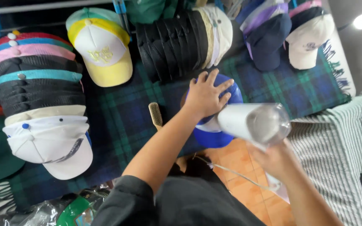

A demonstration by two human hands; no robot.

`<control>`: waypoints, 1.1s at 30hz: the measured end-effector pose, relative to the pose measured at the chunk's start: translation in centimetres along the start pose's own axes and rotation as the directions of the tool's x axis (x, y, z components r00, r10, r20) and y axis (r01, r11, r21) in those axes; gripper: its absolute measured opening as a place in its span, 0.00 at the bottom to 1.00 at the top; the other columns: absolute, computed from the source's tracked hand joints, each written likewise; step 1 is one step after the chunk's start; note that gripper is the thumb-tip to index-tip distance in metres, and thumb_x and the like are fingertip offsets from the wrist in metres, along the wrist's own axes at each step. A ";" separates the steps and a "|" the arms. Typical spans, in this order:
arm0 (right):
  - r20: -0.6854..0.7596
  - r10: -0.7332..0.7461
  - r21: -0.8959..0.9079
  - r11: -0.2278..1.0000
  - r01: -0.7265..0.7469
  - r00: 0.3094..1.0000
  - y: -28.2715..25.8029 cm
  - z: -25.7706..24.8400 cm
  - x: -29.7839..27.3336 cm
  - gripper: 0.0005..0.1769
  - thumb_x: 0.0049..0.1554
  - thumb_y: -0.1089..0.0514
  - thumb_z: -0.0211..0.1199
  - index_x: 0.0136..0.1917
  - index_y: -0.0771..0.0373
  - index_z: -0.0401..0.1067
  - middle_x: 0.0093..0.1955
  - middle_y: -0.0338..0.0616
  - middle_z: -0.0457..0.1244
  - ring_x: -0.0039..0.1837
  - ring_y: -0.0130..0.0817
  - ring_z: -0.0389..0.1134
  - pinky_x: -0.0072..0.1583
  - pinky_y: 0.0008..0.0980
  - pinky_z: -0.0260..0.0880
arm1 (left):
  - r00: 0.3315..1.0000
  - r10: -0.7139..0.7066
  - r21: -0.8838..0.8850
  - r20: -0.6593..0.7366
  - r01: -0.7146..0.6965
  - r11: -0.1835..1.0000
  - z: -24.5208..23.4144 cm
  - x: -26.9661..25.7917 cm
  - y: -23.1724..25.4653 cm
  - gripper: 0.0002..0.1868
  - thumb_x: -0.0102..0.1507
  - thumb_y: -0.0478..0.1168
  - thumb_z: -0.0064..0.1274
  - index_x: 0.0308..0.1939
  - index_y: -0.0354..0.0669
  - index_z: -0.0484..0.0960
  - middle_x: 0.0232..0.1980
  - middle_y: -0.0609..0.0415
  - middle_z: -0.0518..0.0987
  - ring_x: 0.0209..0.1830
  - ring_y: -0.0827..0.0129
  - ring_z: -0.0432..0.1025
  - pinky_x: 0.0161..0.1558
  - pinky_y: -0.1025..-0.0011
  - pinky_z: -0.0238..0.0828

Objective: The person is cleaning and shaping various baseball caps using a brush and a handheld steamer over a wooden head form.

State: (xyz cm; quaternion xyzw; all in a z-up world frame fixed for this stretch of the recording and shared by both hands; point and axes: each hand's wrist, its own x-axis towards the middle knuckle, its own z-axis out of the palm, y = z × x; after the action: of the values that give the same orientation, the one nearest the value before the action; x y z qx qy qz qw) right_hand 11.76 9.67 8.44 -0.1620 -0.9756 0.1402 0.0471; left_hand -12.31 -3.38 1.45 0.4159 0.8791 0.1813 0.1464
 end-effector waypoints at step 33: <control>-0.354 -0.121 0.327 0.913 0.243 0.927 -6.3 18.1 -5.9 0.46 0.43 0.62 0.63 0.76 0.46 0.66 0.40 0.32 0.66 0.38 0.35 0.65 0.42 0.33 0.67 | 0.949 0.162 0.072 -0.270 -0.147 0.986 2.2 0.4 -2.1 0.25 0.69 0.62 0.41 0.71 0.81 0.69 0.73 0.53 0.66 0.69 0.47 0.67 0.61 0.48 0.73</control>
State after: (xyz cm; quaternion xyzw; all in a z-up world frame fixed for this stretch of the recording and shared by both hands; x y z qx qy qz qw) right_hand 12.96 -2.72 -7.34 -0.0786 -0.9220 0.2849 0.2501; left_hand -13.11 -3.87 -1.49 0.4579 0.8599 0.2256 -0.0021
